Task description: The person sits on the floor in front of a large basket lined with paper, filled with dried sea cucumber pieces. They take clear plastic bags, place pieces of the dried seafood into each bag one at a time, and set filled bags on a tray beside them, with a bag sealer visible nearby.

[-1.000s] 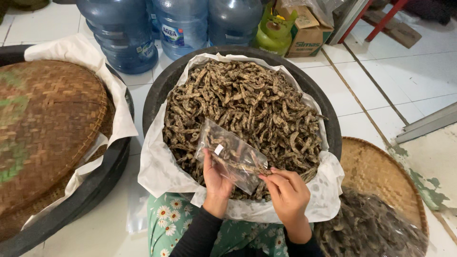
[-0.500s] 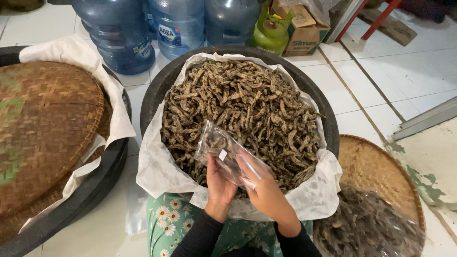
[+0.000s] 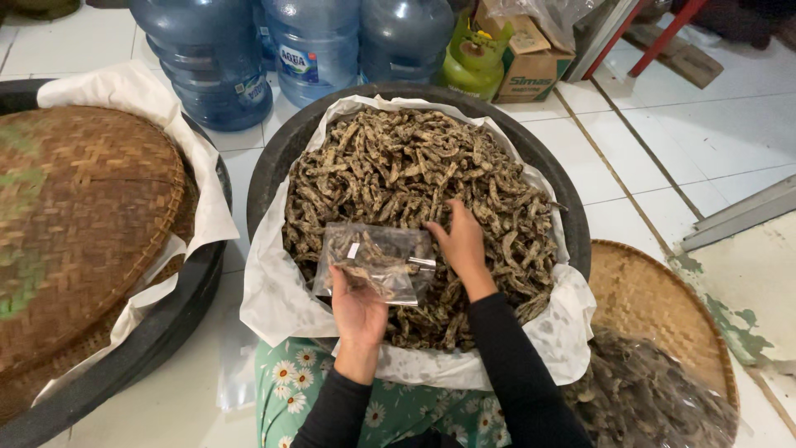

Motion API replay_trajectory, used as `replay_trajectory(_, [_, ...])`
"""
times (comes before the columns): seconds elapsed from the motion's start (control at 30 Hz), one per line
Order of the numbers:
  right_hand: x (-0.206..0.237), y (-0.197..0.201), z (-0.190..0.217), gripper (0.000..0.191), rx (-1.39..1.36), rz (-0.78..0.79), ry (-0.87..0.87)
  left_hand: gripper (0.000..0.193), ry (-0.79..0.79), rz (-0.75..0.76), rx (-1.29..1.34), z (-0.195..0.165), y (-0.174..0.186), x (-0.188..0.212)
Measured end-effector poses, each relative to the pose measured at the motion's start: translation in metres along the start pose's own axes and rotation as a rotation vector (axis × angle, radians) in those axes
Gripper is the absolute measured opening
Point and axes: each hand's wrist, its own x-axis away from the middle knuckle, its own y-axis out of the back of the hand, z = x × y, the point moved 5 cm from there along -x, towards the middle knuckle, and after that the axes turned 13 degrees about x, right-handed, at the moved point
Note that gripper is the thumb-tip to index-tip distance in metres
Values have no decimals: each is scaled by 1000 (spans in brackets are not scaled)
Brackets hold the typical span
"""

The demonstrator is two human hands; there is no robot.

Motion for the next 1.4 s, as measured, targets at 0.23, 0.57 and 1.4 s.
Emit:
replay_trajectory(0.23, [10,19,-12,26,-195,-61,-108,47,-4,-47,-18,-3,3,-3])
replay_trajectory(0.57, [143,159,9,23,-539,-296,265,41,19,-82,-46,25,8,-11])
replay_trajectory(1.4, [111,100,52,27,-570,-19,238,45,-40,74,-104,-8,-19,-1])
